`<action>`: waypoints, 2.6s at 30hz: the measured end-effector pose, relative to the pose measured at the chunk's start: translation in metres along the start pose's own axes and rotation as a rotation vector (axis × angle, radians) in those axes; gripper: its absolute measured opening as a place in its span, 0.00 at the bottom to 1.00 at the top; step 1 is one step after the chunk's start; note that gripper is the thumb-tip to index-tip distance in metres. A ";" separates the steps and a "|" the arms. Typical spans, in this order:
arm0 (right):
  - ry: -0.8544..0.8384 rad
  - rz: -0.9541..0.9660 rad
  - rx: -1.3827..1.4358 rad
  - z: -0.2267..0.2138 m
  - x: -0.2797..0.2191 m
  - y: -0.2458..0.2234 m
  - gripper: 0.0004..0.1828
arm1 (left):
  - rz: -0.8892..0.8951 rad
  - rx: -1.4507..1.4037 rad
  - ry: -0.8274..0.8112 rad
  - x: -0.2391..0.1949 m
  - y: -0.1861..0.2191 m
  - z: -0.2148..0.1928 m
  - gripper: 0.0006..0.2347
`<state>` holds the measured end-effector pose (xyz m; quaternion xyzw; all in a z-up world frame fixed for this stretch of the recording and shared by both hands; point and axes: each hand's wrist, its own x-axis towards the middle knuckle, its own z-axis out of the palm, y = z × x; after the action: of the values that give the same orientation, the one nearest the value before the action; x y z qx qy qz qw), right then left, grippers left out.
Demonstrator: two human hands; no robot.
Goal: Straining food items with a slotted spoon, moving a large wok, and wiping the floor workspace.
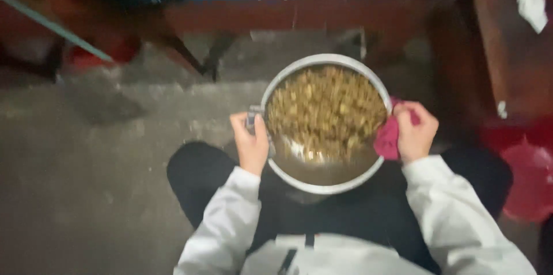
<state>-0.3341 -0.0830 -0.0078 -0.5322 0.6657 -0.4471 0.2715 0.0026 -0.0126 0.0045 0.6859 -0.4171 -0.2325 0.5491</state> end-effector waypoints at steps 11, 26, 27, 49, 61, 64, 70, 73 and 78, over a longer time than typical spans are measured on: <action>-0.055 0.054 -0.033 -0.004 -0.003 -0.012 0.01 | -0.023 -0.009 0.004 -0.002 -0.005 0.005 0.06; 0.027 0.010 0.026 -0.020 -0.008 -0.027 0.02 | -0.091 -0.046 0.003 -0.012 0.059 -0.010 0.05; 0.020 0.006 0.031 -0.013 0.000 -0.018 0.02 | -0.091 -0.043 0.012 -0.009 0.045 -0.004 0.05; -0.053 0.061 -0.044 -0.014 -0.013 0.002 0.01 | -0.003 0.009 0.046 -0.030 0.000 -0.002 0.08; -0.040 0.089 -0.042 -0.004 0.007 -0.016 0.04 | -0.035 -0.100 0.053 -0.012 -0.006 0.009 0.07; -0.006 0.072 -0.022 -0.022 -0.003 0.001 0.03 | -0.052 -0.071 0.089 -0.034 0.009 0.001 0.10; -0.023 -0.020 -0.004 -0.011 0.004 -0.010 0.04 | -0.005 -0.121 0.035 -0.011 0.011 0.008 0.08; -0.019 0.019 -0.014 -0.025 -0.010 -0.003 0.03 | -0.029 -0.094 0.059 -0.028 0.029 0.001 0.08; -0.023 -0.020 0.030 -0.032 -0.009 -0.005 0.07 | 0.084 -0.024 0.040 -0.023 0.015 -0.005 0.08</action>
<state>-0.3560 -0.0649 0.0099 -0.5398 0.6503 -0.4537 0.2827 -0.0108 0.0089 0.0173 0.6656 -0.4315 -0.2005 0.5750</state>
